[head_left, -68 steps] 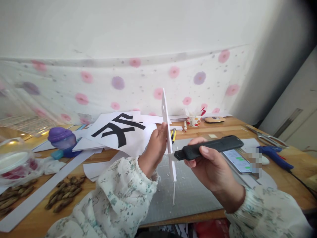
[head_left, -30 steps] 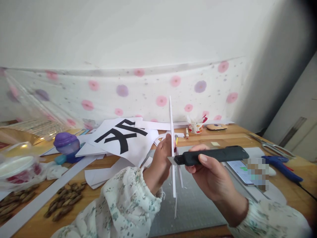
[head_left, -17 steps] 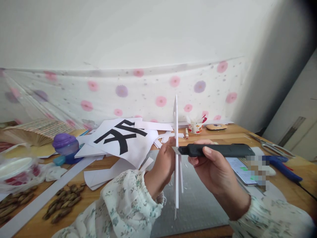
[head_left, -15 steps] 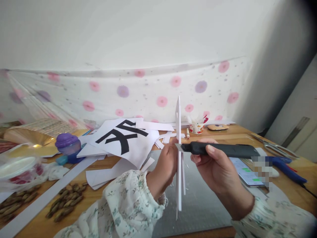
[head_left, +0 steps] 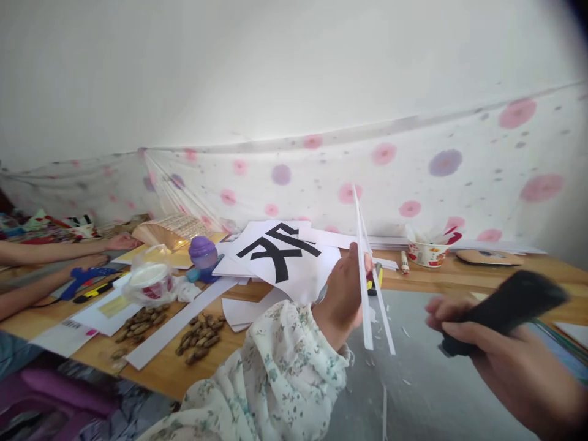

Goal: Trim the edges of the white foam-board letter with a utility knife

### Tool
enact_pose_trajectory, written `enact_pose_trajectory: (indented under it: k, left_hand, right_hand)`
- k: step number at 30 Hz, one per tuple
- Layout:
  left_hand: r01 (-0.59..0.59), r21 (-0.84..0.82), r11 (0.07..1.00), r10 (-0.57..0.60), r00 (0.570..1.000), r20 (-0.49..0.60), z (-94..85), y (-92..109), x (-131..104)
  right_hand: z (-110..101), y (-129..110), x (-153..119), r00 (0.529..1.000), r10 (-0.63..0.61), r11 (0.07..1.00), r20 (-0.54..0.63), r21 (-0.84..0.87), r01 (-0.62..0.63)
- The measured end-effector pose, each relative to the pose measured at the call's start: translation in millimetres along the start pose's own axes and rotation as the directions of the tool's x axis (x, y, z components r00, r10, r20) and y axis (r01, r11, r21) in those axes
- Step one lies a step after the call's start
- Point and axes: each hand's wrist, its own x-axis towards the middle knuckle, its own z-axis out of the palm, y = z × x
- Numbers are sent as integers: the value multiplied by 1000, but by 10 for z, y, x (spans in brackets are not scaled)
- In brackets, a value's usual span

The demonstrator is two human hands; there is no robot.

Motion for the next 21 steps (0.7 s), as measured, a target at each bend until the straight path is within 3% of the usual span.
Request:
enact_pose_trajectory:
  k: [3, 8, 10, 14, 18, 21]
  left_hand:
    - [-39, 30, 999, 40, 999, -8, 26, 15, -13]
    - [-52, -1, 999, 52, 998, 35, 48, 46, -57]
    - [-2, -57, 998, 5, 999, 47, 50, 35, -69]
    - [129, -200, 971, -116, 990, 78, 61, -32, -69]
    - [128, -273, 953, -103, 989, 102, 57, -86, -36]
    - [192, -305, 933, -150, 976, 157, 42, -87, 10]
  right_hand:
    - [149, 145, -36, 988, 152, 986, 32, -73, -149]
    - [351, 205, -167, 948, 271, 954, 169, 82, -287]
    - [392, 199, -195, 936, 290, 929, 201, 175, -325]
    - [419, 213, -192, 936, 306, 878, 175, 329, -348]
    - [410, 263, -153, 941, 300, 859, 158, 385, -338]
    - [364, 282, -73, 957, 264, 852, 122, 435, -290]
